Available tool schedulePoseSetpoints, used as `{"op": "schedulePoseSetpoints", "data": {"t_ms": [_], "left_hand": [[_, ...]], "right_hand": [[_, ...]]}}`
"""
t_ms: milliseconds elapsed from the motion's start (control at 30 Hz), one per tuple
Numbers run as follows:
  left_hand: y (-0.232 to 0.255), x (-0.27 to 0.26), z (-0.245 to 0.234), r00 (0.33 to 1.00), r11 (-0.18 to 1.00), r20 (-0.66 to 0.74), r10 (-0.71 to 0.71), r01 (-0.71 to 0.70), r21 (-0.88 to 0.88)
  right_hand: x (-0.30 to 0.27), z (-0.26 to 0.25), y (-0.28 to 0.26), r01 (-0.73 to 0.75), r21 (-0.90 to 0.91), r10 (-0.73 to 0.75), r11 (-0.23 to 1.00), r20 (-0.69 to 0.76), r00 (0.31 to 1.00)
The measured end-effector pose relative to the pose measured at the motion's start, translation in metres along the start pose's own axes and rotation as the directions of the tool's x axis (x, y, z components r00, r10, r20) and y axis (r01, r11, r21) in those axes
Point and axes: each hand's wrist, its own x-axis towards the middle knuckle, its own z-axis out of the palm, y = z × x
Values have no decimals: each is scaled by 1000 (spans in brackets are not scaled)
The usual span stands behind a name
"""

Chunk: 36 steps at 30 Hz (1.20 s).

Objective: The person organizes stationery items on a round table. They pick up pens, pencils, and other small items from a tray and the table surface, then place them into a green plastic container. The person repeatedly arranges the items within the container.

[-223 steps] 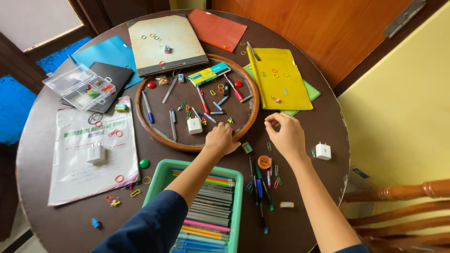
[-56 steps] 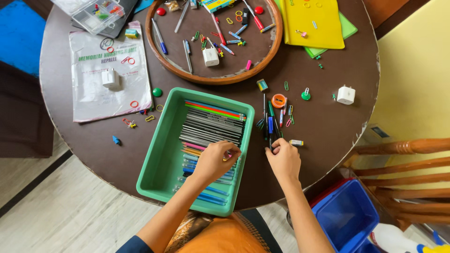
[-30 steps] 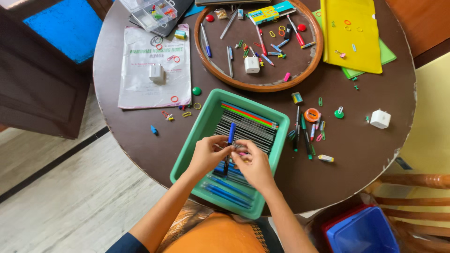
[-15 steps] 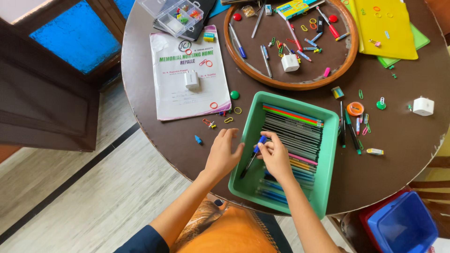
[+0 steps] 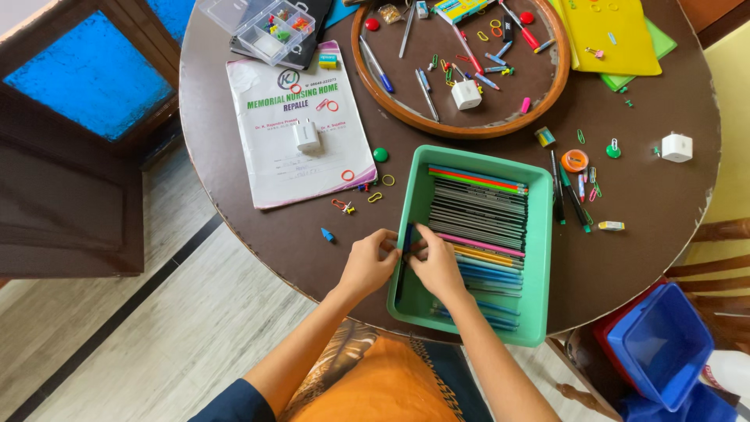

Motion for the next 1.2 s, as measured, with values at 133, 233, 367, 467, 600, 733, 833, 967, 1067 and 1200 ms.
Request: {"op": "schedulePoseSetpoints", "data": {"t_ms": [133,233,367,467,600,733,833,967,1067,1200], "left_hand": [[6,0,-3,999,999,22,-37,37,14],[11,3,-7,993,996,70,-93,94,-3],[24,-1,-9,990,975,-49,129,-118,191],[40,-1,-4,908,876,-120,400,-341,342],[57,7,19,796,741,-33,604,-546,392],[60,16,58,853,725,192,486,-516,457],[51,17,92,876,719,334,347,-478,505],[36,20,127,877,655,423,227,-459,601],[24,17,143,882,580,400,251,-468,667],[14,15,148,886,565,354,300,-463,683]], "right_hand": [[-8,7,-5,-25,2,25,1000,-33,999],[-13,9,-9,-43,9,44,999,-75,996],[-17,1,-20,-68,-39,63,997,-99,993],[-18,-26,-26,-52,-25,47,998,-158,986],[-11,-83,-15,-14,-9,10,1000,-383,924],[2,-151,19,-28,-13,15,1000,-573,819],[10,-191,55,-147,-30,99,989,-604,791],[23,-216,100,-236,-96,136,967,-590,796],[34,-222,122,-316,-185,180,930,-521,834],[47,-224,136,-345,-239,200,908,-475,857]]}}
